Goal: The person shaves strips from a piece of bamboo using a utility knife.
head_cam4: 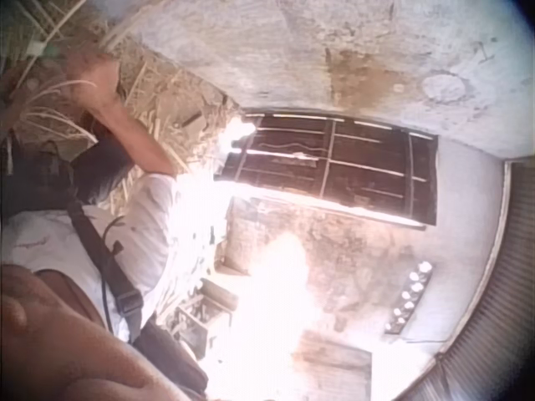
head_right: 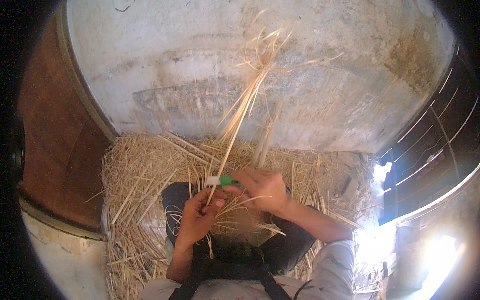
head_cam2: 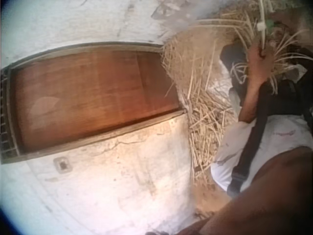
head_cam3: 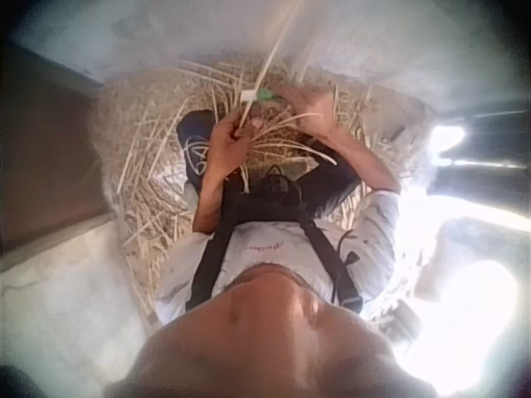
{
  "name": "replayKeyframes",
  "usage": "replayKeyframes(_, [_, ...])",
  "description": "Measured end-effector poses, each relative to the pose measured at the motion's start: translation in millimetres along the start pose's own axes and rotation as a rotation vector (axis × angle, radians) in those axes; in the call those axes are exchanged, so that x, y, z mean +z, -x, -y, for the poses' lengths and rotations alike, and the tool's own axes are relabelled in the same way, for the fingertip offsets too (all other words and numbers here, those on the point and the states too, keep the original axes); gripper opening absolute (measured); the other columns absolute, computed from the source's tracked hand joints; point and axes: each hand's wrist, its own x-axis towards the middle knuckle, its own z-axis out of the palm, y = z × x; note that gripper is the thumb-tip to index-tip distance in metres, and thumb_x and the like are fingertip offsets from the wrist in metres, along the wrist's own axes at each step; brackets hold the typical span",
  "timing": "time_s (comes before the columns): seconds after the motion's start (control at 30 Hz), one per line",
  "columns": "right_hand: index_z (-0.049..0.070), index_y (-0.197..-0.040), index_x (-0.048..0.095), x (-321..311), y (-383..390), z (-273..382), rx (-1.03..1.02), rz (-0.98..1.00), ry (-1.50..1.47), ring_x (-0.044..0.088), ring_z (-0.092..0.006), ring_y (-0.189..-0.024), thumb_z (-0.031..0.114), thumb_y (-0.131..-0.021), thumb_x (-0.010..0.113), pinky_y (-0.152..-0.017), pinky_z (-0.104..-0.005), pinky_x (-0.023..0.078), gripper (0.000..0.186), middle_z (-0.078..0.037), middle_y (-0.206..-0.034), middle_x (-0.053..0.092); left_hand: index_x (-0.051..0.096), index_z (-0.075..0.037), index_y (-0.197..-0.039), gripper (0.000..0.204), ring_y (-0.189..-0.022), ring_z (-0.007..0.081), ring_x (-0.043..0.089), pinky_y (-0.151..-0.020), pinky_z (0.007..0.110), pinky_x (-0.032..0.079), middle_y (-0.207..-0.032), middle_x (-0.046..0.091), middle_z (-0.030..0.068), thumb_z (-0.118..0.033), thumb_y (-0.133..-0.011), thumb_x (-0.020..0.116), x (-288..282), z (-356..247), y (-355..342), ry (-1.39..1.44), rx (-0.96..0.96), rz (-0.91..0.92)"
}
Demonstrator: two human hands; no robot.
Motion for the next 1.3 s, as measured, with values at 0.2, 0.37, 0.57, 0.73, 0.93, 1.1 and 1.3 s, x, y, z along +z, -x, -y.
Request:
replayKeyframes(0.2, [0.010,-0.108,0.077,-10.6,-12.4,-12.2,0.064,-0.131,-0.032,0.076,-0.0266,-0.068,0.030,-0.092,0.086,-0.059,-0.0372,0.059,0.027,-0.008,-0.097,0.081,0.074,-0.002,-0.115,0.026,-0.061,0.0118,0.047,-0.057,0.033,0.038,-0.070,0.056,0.0067,-0.020,-0.114,0.055,2.2,-8.8,6.0,-0.180,0.076,-0.107])
replayKeyframes(0.37, [0.005,-0.110,0.077,-14.2,-15.1,-11.6,0.051,-0.103,-0.029,0.077,-0.0298,-0.073,0.021,-0.088,0.088,-0.063,-0.0375,0.060,0.029,-0.012,-0.095,0.080,0.073,-0.001,-0.111,0.032,-0.060,0.0096,0.043,-0.056,0.031,0.034,-0.065,0.050,0.0022,-0.026,-0.116,0.053,2.0,-2.4,4.5,-0.239,0.178,-0.157])
replayKeyframes(0.57, [0.003,-0.108,0.077,-16.0,-13.2,-13.0,0.051,-0.064,-0.024,0.076,-0.0299,-0.072,0.019,-0.085,0.090,-0.066,-0.0373,0.060,0.030,-0.013,-0.095,0.080,0.072,-0.001,-0.107,0.031,-0.057,0.0120,0.044,-0.055,0.034,0.037,-0.064,0.053,0.0066,-0.024,-0.116,0.053,3.7,-9.8,7.1,-0.321,0.199,-0.179])
replayKeyframes(0.73, [0.010,-0.106,0.080,-14.5,-17.7,-22.6,0.053,-0.104,0.021,0.075,-0.0259,-0.068,0.029,-0.092,0.086,-0.059,-0.0360,0.059,0.025,-0.008,-0.093,0.080,0.071,-0.001,-0.107,0.031,-0.055,0.0136,0.045,-0.055,0.035,0.038,-0.062,0.051,0.0085,-0.023,-0.117,0.051,0.3,3.9,12.2,-0.383,0.223,-0.167])
replayKeyframes(0.93, [0.009,-0.108,0.081,-15.9,-25.0,-61.3,0.244,-0.209,0.040,0.076,-0.0292,-0.069,0.028,-0.096,0.081,-0.061,-0.0373,0.058,0.023,-0.013,-0.091,0.080,0.070,-0.001,-0.111,0.032,-0.051,0.0170,0.046,-0.054,0.037,0.037,-0.059,0.046,0.0097,-0.024,-0.118,0.049,-0.8,14.8,25.0,-0.362,0.091,-0.042])
replayKeyframes(1.1, [0.005,-0.111,0.078,-27.0,-23.9,-90.0,0.453,-0.145,0.062,0.074,-0.0334,-0.068,0.028,-0.101,0.075,-0.064,-0.0404,0.057,0.025,-0.018,-0.086,0.077,0.072,-0.001,-0.114,0.030,-0.051,0.0189,0.043,-0.054,0.037,0.036,-0.060,0.046,0.0096,-0.024,-0.117,0.052,-5.0,34.4,31.3,-0.476,0.146,-0.119])
replayKeyframes(1.3, [0.004,-0.113,0.076,-17.4,-17.9,-90.5,0.428,-0.215,-0.044,0.071,-0.0325,-0.065,0.026,-0.104,0.072,-0.062,-0.0402,0.054,0.024,-0.018,-0.081,0.073,0.075,-0.001,-0.119,0.029,-0.056,0.0140,0.044,-0.054,0.035,0.036,-0.064,0.049,0.0072,-0.023,-0.115,0.057,-13.3,20.4,25.0,-0.397,0.084,-0.115])
